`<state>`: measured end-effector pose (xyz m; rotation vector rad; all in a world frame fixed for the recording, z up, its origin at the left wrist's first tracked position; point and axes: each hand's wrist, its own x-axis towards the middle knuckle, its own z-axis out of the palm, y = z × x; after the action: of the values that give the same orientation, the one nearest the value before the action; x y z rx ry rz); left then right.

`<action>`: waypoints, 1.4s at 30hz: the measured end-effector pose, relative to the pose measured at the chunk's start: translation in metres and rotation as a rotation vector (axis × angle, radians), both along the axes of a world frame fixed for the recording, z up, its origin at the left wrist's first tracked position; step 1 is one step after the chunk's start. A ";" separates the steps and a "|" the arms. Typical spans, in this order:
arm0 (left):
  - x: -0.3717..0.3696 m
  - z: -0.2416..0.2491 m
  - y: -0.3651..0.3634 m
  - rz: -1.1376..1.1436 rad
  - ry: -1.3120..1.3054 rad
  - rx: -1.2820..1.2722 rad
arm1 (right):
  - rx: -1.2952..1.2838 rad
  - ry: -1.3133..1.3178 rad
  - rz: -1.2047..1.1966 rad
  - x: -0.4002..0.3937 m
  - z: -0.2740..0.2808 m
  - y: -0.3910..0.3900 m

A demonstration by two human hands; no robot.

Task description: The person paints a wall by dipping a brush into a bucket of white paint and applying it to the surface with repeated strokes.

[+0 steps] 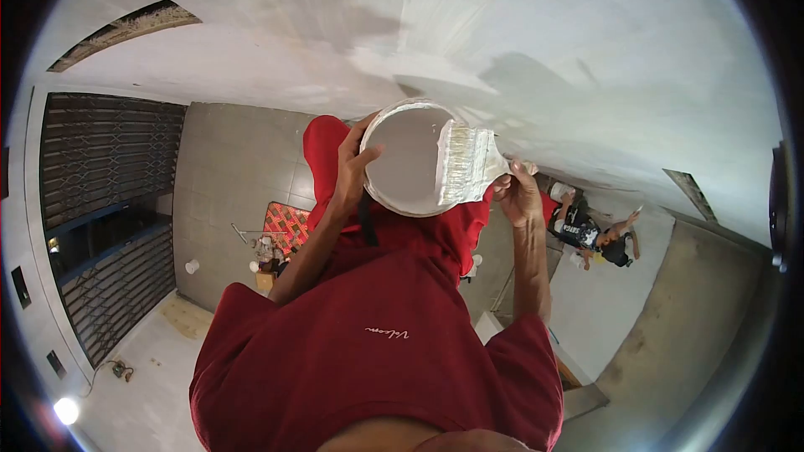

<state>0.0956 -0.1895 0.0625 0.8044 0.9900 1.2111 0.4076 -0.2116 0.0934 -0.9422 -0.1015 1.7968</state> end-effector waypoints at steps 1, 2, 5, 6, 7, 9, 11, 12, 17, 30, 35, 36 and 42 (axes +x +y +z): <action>0.002 0.002 0.002 0.008 -0.012 0.004 | 0.008 0.024 0.004 0.000 -0.002 -0.001; 0.004 0.004 0.003 0.018 -0.021 0.007 | 0.014 0.049 0.010 0.000 -0.005 -0.003; 0.008 0.005 0.004 0.067 -0.022 0.052 | 0.091 0.080 0.035 -0.004 -0.008 -0.005; 0.010 0.003 0.005 0.085 -0.021 0.076 | 0.130 0.079 0.044 -0.006 -0.007 -0.005; 0.011 0.000 0.005 0.091 -0.015 0.083 | 0.154 0.115 0.043 -0.008 -0.006 -0.006; 0.013 -0.002 0.004 0.102 -0.004 0.095 | 0.199 0.189 0.044 -0.012 -0.002 -0.009; 0.016 0.001 0.005 0.125 0.027 0.135 | 0.267 0.184 0.026 -0.013 -0.003 -0.008; 0.017 0.003 0.004 0.134 0.040 0.154 | 0.223 0.197 0.004 -0.014 -0.002 -0.010; 0.011 -0.003 0.000 0.128 0.060 0.125 | 0.231 0.261 -0.090 -0.016 -0.017 -0.020; 0.025 -0.007 0.010 0.151 -0.017 0.211 | 1.355 -0.377 -0.356 -0.020 0.335 0.153; 0.025 -0.006 0.009 0.163 -0.081 0.199 | 1.937 -1.605 -0.897 -0.078 0.486 0.178; 0.024 -0.007 0.008 0.161 -0.077 0.189 | 1.973 -1.682 -0.894 -0.094 0.502 0.178; 0.023 -0.012 0.008 0.174 -0.077 0.126 | 2.230 -2.123 -0.967 -0.132 0.564 0.207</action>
<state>0.1189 -0.1813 0.0506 0.7749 0.9425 1.4557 0.2756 -0.0048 0.6571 -0.3122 -1.8460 -1.1844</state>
